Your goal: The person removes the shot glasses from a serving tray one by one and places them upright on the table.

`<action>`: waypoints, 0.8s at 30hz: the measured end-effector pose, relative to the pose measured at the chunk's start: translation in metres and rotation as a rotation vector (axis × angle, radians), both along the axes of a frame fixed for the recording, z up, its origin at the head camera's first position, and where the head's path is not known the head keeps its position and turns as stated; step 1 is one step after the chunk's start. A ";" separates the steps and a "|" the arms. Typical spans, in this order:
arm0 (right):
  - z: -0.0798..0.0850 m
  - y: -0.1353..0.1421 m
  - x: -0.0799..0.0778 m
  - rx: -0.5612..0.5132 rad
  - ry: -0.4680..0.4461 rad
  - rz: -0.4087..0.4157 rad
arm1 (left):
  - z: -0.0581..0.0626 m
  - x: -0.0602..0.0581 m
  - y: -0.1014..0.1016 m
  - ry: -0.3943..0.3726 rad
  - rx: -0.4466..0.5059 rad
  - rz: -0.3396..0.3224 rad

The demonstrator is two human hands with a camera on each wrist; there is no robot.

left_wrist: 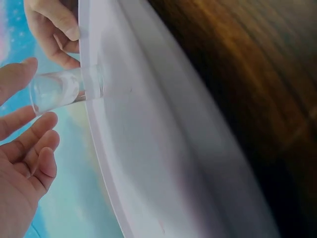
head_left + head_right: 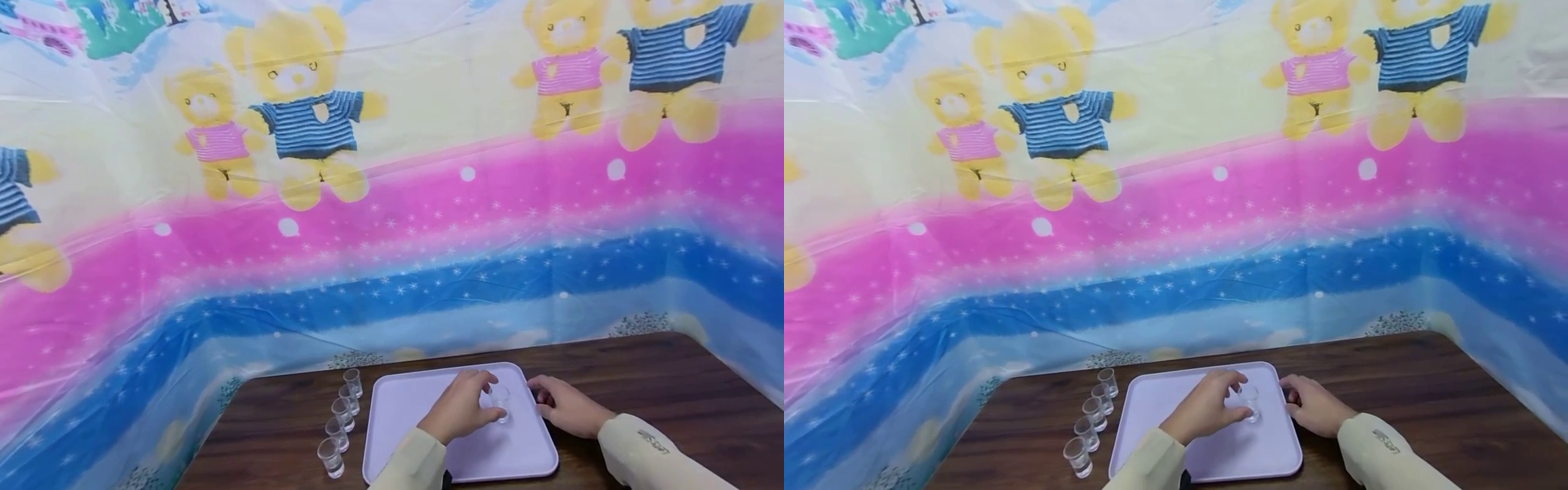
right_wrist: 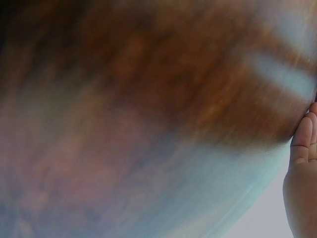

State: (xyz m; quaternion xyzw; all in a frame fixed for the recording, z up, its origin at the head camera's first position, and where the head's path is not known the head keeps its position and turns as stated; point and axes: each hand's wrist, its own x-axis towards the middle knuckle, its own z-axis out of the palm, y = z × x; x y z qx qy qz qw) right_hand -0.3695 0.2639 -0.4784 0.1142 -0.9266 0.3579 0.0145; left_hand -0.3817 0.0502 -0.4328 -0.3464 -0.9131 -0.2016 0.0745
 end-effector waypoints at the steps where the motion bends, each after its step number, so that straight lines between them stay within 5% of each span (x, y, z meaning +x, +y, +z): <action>1: 0.000 0.000 0.000 -0.001 0.003 0.001 | -0.001 -0.001 0.001 0.005 -0.002 0.001; 24: -0.003 0.003 -0.004 -0.004 0.009 0.041 | 0.008 -0.005 0.007 -0.079 -0.031 0.019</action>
